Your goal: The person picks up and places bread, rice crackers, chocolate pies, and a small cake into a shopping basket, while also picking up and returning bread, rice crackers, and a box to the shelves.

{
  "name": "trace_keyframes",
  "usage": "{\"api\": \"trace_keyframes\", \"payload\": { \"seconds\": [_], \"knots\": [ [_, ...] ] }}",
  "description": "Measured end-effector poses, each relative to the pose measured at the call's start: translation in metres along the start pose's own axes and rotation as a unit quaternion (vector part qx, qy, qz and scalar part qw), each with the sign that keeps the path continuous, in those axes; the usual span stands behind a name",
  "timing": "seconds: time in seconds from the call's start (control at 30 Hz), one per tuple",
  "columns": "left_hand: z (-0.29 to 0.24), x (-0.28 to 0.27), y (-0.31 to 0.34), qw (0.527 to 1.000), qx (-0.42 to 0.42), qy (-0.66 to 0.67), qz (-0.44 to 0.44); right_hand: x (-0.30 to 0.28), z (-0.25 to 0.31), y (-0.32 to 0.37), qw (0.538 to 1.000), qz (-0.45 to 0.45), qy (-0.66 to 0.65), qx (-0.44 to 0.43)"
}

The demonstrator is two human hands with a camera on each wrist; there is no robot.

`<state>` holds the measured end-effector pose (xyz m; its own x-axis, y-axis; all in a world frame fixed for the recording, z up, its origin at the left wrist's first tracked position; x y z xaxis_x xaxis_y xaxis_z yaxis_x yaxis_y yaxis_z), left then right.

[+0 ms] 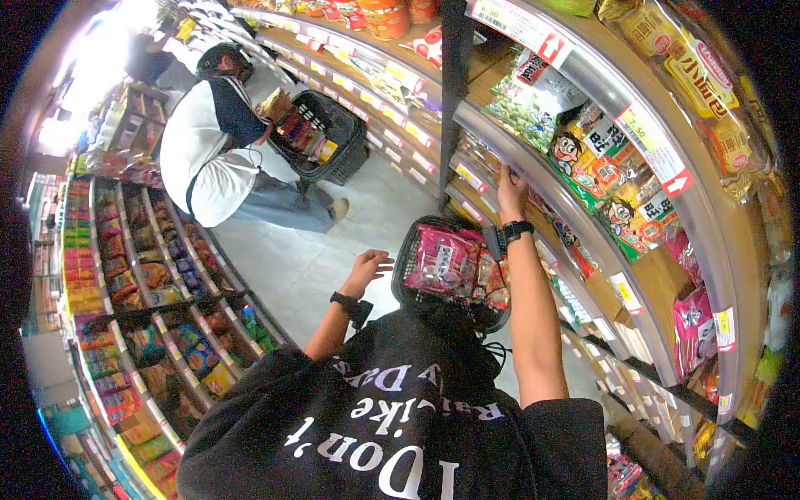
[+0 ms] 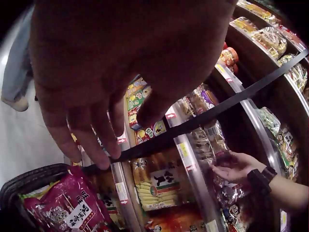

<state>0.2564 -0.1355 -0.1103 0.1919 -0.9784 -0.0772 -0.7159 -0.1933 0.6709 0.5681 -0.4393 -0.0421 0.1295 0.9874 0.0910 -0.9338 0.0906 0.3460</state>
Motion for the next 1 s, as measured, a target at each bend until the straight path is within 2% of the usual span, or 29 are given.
{"api": "trace_keyframes", "payload": {
  "seconds": [0.1,0.13,0.23,0.3,0.37,0.4,0.5,0.6,0.7,0.8,0.9,1.0],
  "knots": [
    [0.002,0.004,0.003,1.000,-0.012,-0.005,0.003,0.004,-0.009,-0.007,0.998,0.031,-0.060,0.012],
    [0.005,0.004,0.006,1.000,-0.012,-0.005,0.005,0.004,-0.005,-0.002,0.995,-0.004,-0.093,0.025],
    [0.018,0.001,0.005,1.000,-0.022,-0.011,0.008,0.015,0.013,0.016,0.992,-0.031,-0.095,0.079],
    [0.023,-0.002,0.002,0.999,-0.028,-0.020,0.002,0.006,-0.015,-0.030,0.997,-0.058,-0.037,-0.043],
    [0.018,-0.002,0.006,0.999,-0.028,-0.019,-0.002,0.008,-0.013,-0.034,0.992,-0.060,-0.023,-0.110],
    [0.017,-0.003,0.006,0.999,-0.026,-0.017,-0.005,0.008,-0.004,-0.033,0.988,-0.066,0.046,-0.135],
    [0.015,0.000,0.007,1.000,-0.020,-0.003,-0.010,-0.003,0.019,-0.018,0.957,-0.128,0.200,-0.164],
    [0.015,0.002,0.013,1.000,-0.020,0.006,-0.008,-0.002,0.045,0.011,0.961,-0.121,0.240,-0.058],
    [0.016,0.006,0.017,0.999,-0.035,0.003,-0.008,0.001,0.017,-0.006,0.994,0.005,0.105,0.040],
    [0.016,0.007,0.015,0.999,-0.040,0.006,-0.008,-0.008,0.021,0.000,0.998,-0.053,0.031,-0.021],
    [0.012,0.008,0.011,1.000,-0.009,0.021,-0.001,-0.018,0.028,0.021,0.995,-0.039,-0.085,-0.030],
    [0.008,0.013,0.001,1.000,0.000,0.007,0.005,-0.033,0.027,0.042,0.998,0.017,-0.053,0.002]
  ]
}}
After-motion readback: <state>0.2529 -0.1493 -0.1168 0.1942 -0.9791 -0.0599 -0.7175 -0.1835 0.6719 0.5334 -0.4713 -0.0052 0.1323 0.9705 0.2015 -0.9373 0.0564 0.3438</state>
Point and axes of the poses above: each hand's wrist, its own y-axis away from the middle knuckle, its own x-axis out of the palm, z = x × y, the point moved 10 cm from there along -y, towards the middle knuckle, and after that the axes turned 12 degrees about -y, right-handed, at the moved point
